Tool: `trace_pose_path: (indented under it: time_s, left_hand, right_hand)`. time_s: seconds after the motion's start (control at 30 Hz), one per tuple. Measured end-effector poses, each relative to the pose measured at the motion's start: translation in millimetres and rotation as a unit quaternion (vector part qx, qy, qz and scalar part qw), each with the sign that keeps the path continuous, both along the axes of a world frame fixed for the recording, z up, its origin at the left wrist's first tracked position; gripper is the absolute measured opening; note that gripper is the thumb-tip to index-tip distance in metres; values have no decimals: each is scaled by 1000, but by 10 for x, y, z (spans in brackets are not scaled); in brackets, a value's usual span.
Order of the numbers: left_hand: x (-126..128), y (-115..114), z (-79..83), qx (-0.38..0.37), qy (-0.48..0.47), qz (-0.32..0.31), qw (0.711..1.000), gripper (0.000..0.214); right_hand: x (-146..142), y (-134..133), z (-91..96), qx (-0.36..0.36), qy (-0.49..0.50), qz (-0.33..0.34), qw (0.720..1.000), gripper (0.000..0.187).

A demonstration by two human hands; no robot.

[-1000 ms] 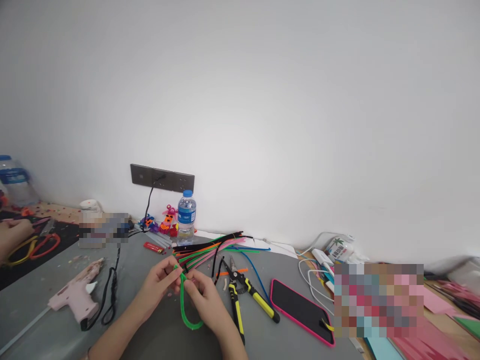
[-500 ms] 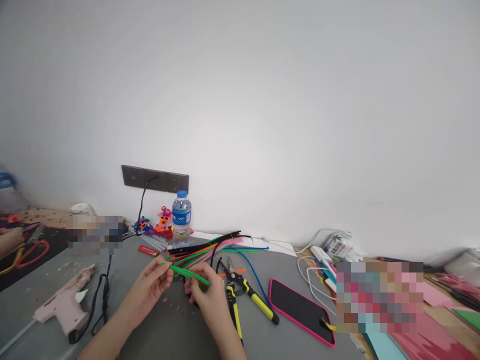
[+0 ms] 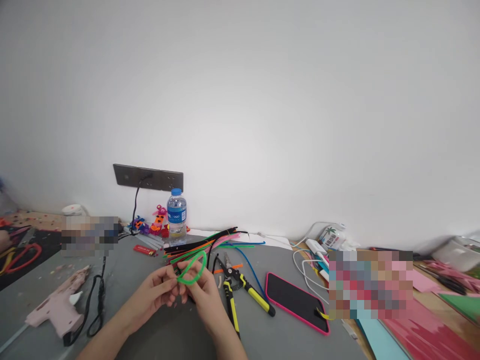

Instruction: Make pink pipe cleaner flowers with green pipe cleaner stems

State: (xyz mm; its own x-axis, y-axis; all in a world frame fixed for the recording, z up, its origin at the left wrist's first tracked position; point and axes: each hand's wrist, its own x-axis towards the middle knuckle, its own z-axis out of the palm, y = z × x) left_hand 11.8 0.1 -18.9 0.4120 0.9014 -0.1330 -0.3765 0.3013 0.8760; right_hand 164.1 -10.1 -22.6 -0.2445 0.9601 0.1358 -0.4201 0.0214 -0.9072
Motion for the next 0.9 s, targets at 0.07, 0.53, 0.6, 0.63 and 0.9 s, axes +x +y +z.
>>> trace_pose_path:
  time_s: [0.07, 0.53, 0.6, 0.63, 0.9]
  left_hand:
    - [-1, -5, -1, -5, 10, 2, 1000, 34]
    - [32, 2, -36, 42, 71, 15, 996, 37]
    - [39, -10, -23, 42, 71, 11, 997, 36]
    - [41, -13, -17, 41, 70, 11, 997, 36]
    - [36, -32, -20, 46, 93, -34, 994, 37]
  right_hand:
    - [22, 6, 13, 17, -26, 2, 1000, 33]
    - [-4, 79, -38, 7, -56, -34, 998, 40]
    - [2, 85, -32, 1, -51, -36, 998, 43]
    - [7, 84, -30, -1, -46, -39, 998, 45]
    - [205, 84, -55, 13, -2, -102, 995, 42]
